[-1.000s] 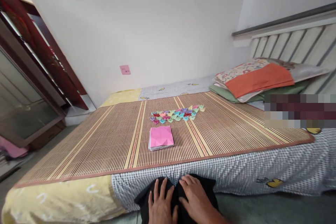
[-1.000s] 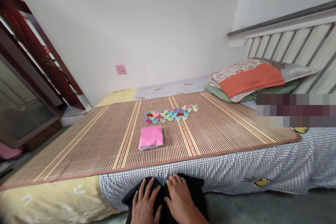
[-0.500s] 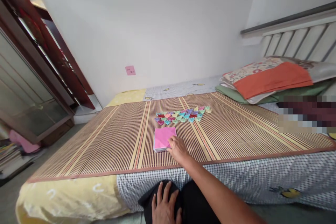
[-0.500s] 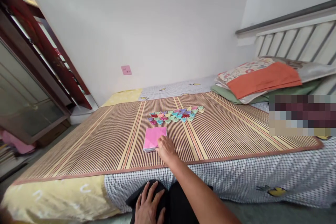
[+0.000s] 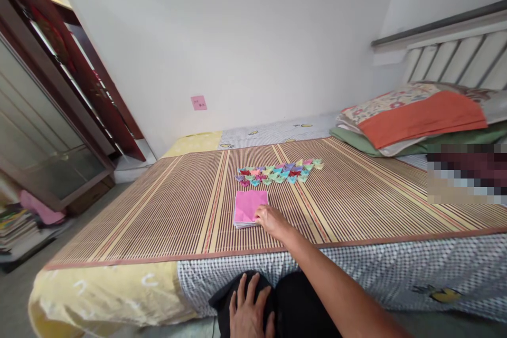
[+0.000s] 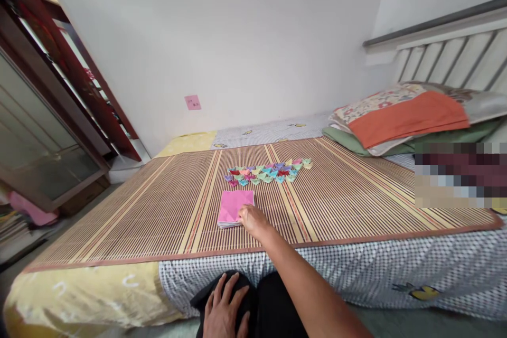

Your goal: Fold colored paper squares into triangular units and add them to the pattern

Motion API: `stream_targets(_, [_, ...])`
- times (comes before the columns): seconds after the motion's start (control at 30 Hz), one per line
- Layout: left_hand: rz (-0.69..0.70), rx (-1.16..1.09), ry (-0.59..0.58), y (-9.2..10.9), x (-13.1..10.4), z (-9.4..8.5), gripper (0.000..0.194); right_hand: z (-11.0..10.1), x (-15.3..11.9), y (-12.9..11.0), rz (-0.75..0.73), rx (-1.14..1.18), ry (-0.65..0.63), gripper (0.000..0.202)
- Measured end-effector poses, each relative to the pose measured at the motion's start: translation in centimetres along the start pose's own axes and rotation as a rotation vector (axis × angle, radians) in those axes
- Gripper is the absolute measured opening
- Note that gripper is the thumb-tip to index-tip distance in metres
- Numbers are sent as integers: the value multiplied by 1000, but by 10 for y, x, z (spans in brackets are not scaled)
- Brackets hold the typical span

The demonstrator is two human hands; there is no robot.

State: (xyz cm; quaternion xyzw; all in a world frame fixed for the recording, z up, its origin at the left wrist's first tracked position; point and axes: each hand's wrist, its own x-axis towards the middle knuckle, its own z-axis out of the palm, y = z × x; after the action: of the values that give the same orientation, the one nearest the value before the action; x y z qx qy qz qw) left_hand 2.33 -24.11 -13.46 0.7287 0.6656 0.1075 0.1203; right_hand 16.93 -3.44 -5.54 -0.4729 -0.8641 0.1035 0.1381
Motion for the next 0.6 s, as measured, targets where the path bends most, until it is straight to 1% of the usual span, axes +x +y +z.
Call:
stream_targets(0.17, [4, 0, 12, -1, -2, -1, 55, -4, -2, 3, -5, 6, -3, 30])
stream_targets(0.4, [2, 9, 12, 0, -3, -3, 54, -3, -2, -3, -5, -18, 34, 30])
stream_targets(0.6, [3, 7, 24, -2, -2, -2, 54, -5, -5, -4, 35, -47, 66, 30])
